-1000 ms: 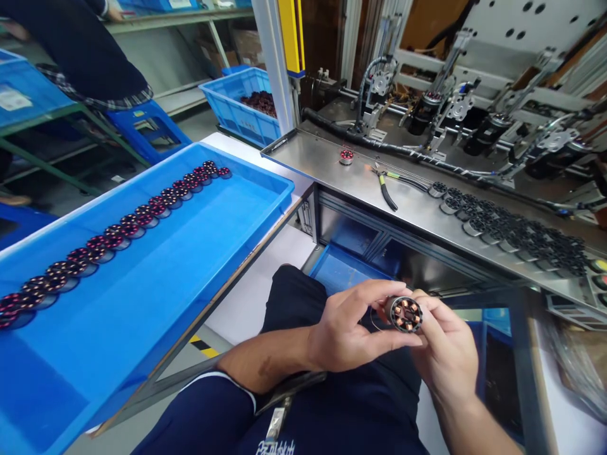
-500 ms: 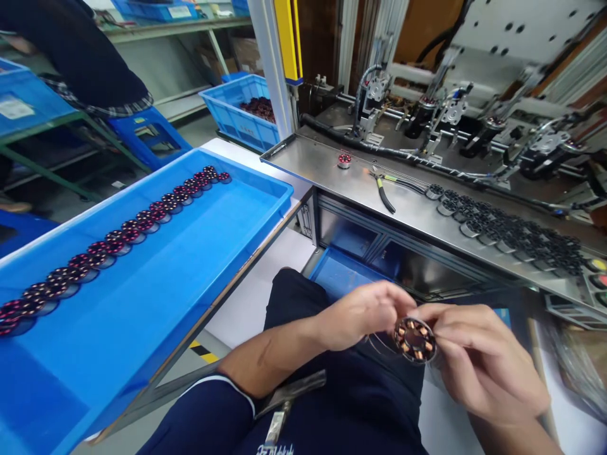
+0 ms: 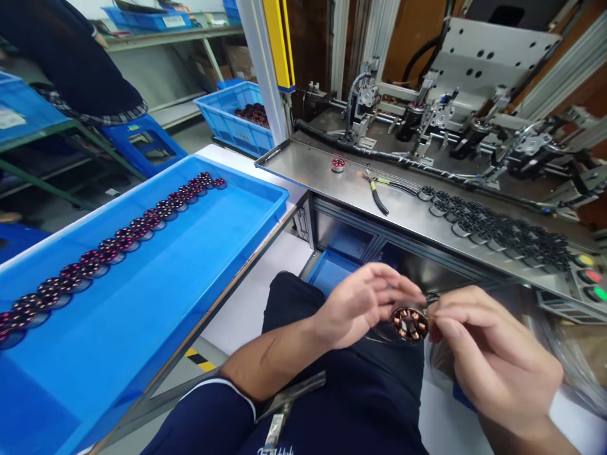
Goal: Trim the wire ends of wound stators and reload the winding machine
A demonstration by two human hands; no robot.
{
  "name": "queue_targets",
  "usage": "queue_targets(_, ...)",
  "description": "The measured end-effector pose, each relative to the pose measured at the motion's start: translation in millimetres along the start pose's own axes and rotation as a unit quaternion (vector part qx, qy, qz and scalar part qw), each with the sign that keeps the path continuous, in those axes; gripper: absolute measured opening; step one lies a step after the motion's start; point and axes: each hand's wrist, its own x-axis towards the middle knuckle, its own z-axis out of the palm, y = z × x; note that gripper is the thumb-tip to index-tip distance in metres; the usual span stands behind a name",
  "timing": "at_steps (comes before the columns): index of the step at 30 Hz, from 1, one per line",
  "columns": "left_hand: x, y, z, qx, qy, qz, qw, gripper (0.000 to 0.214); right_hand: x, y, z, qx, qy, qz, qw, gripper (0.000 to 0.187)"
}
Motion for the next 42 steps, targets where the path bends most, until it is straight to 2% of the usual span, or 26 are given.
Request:
queue_targets(1, 2, 0, -2.2, -0.004, -0.049, -0.074, 0.996, 0.053, 1, 0, -2, 0.006, -0.016, -0.014, 1.000, 0.021)
queue_targets(3, 5, -1, -6.0, -0.009, -0.146, -0.203, 0.968, 0.066, 2, 1, -7, -0.004, -0.043, -0.039, 0.998, 0.022)
queue_targets(4, 5, -2, -7.0, -0.012, -0.168, -0.228, 0.959, 0.065, 2, 2, -8, -0.014, -0.049, -0.048, 0.998, 0.023)
queue_targets(5, 5, -3, -7.1, -0.013, -0.166, -0.222, 0.961, 0.059, 2, 2, -9, -0.027, -0.049, -0.050, 0.997, 0.022)
queue_targets(8, 2, -4, -2.7, -0.001, -0.082, -0.107, 0.991, 0.040, 1, -1, -9, -0.061, -0.007, -0.020, 0.998, 0.019)
queue_targets(11, -1, -3, 3.8, 0.006, -0.009, 0.035, 0.999, 0.041, 0, -3, -4, -0.069, 0.032, 0.029, 0.997, 0.016)
queue_targets(13, 0, -1, 5.3, -0.012, 0.014, 0.088, 0.996, 0.044, 0, -3, -3, -0.039, 0.032, 0.037, 0.998, 0.016)
queue_targets(14, 1, -1, 4.6, -0.024, 0.018, 0.088, 0.996, 0.046, 1, -3, -3, -0.017, 0.024, 0.032, 0.999, 0.017)
queue_targets(15, 3, 0, 3.0, -0.033, 0.015, 0.068, 0.997, 0.047, 2, -3, -3, 0.004, 0.015, 0.022, 1.000, 0.018)
queue_targets(17, 7, 0, -2.1, -0.032, -0.049, -0.053, 0.997, 0.051, 4, -2, -6, 0.029, -0.013, -0.003, 1.000, 0.021)
queue_targets(19, 11, -1, -7.4, -0.018, -0.164, -0.216, 0.962, 0.069, 7, -1, -9, 0.026, -0.041, -0.022, 0.999, 0.023)
queue_targets(20, 11, -2, -9.2, -0.013, -0.204, -0.269, 0.941, 0.076, 8, 0, -10, 0.022, -0.048, -0.029, 0.998, 0.023)
queue_targets(21, 10, -3, -10.0, -0.008, -0.218, -0.289, 0.932, 0.078, 8, 0, -11, 0.017, -0.049, -0.034, 0.998, 0.023)
queue_targets(22, 9, -3, -9.9, -0.002, -0.204, -0.278, 0.939, 0.075, 9, 1, -11, 0.011, -0.043, -0.038, 0.998, 0.022)
queue_targets(23, 7, -3, -8.8, 0.005, -0.170, -0.240, 0.956, 0.068, 8, 1, -10, 0.002, -0.030, -0.038, 0.999, 0.021)
queue_targets(26, 0, -4, -3.0, 0.044, -0.061, -0.085, 0.994, 0.046, 7, 1, -6, -0.031, 0.019, -0.005, 0.999, 0.017)
queue_targets(29, -3, -5, 2.0, 0.102, 0.001, 0.057, 0.993, 0.051, 6, 1, -2, -0.041, 0.043, 0.033, 0.998, 0.014)
queue_targets(31, -4, -7, 3.4, 0.137, 0.028, 0.113, 0.984, 0.054, 6, 1, 1, -0.029, 0.045, 0.038, 0.998, 0.014)
queue_targets(35, -3, -9, 2.9, 0.182, 0.060, 0.155, 0.969, 0.049, 6, 0, 5, 0.014, 0.060, 0.039, 0.997, 0.015)
queue_targets(37, -2, -9, 1.8, 0.193, 0.059, 0.165, 0.965, 0.041, 4, -1, 8, 0.027, 0.090, 0.052, 0.994, 0.014)
queue_targets(40, 0, -9, -0.5, 0.175, 0.056, 0.166, 0.969, 0.034, -3, -3, 15, 0.067, 0.125, 0.133, 0.981, 0.015)
queue_targets(42, 3, -7, -2.0, 0.151, 0.064, 0.163, 0.973, 0.036, -7, -3, 22, 0.152, 0.109, 0.213, 0.959, 0.021)
